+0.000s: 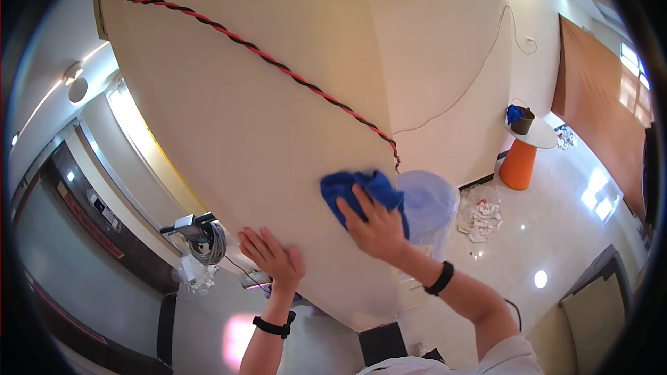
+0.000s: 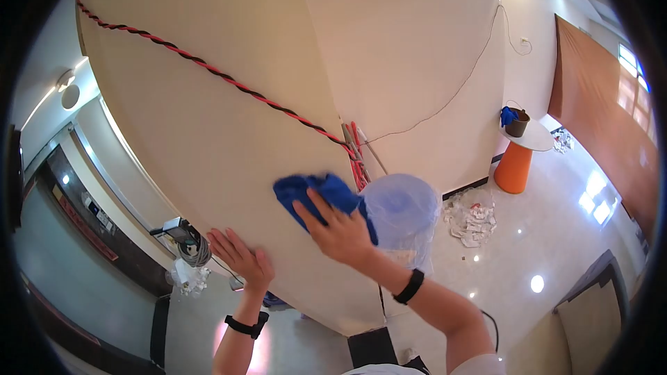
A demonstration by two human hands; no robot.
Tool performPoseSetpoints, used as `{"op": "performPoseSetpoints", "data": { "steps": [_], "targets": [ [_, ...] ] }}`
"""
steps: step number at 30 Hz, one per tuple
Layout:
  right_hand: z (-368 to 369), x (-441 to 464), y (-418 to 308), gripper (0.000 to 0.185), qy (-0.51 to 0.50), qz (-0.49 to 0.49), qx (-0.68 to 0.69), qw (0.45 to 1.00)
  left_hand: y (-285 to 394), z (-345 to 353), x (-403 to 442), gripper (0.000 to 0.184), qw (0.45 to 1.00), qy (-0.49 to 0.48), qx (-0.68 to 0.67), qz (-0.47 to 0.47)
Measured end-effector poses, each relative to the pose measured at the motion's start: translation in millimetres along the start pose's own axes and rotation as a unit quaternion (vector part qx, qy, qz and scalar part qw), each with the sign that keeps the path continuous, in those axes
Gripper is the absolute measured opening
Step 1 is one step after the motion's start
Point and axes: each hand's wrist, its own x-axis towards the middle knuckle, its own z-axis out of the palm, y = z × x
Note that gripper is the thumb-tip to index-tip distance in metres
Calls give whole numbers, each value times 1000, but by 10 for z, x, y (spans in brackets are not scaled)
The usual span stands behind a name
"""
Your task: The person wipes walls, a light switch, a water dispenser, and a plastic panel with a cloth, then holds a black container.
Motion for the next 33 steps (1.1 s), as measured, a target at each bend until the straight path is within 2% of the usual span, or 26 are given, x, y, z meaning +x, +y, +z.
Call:
{"op": "performPoseSetpoints", "data": {
  "steps": [3,5,6,8,9,11,12,15,17,21,24,26,30,32,33],
  "targets": [
    [183,-170,-286,57,5,23,-12,1000,8,1,5,73,1000,-2,-1,4],
    [208,-86,-489,58,-64,37,-20,997,6,-6,-13,73,1000,-6,4,11],
    [205,33,-519,58,-64,42,-21,997,2,8,-16,74,1000,-3,13,6],
    [159,405,-395,62,31,-71,61,995,3,45,4,74,1000,-1,17,1],
    [97,512,-324,62,28,-71,59,995,5,40,10,74,1000,-3,17,-4],
    [0,671,-233,63,13,-13,68,997,14,20,-15,75,1000,-8,17,-15],
    [-39,701,-178,63,9,-15,70,997,10,10,-19,76,1000,-11,18,-10],
    [-149,598,30,58,38,44,3,998,-28,44,-25,76,1000,-3,25,0],
    [-93,366,40,58,56,49,-39,996,-43,63,-46,76,999,7,31,3],
    [213,-125,-260,58,39,58,-30,997,-24,52,-59,77,1000,6,17,-3],
    [318,9,-521,59,40,32,-32,998,-31,69,-60,77,1000,11,-3,-7],
    [216,319,-655,60,-87,-33,42,995,-41,75,-80,77,1000,14,-16,-5],
    [71,914,-589,60,-25,-75,80,994,-50,76,-73,78,1000,20,-22,-9],
    [-44,999,-455,62,-27,-79,0,996,-64,85,-74,79,1000,16,-14,-11],
    [-65,982,-389,62,-26,-81,2,996,-76,96,-88,79,1000,14,-6,-8]
  ]
}}
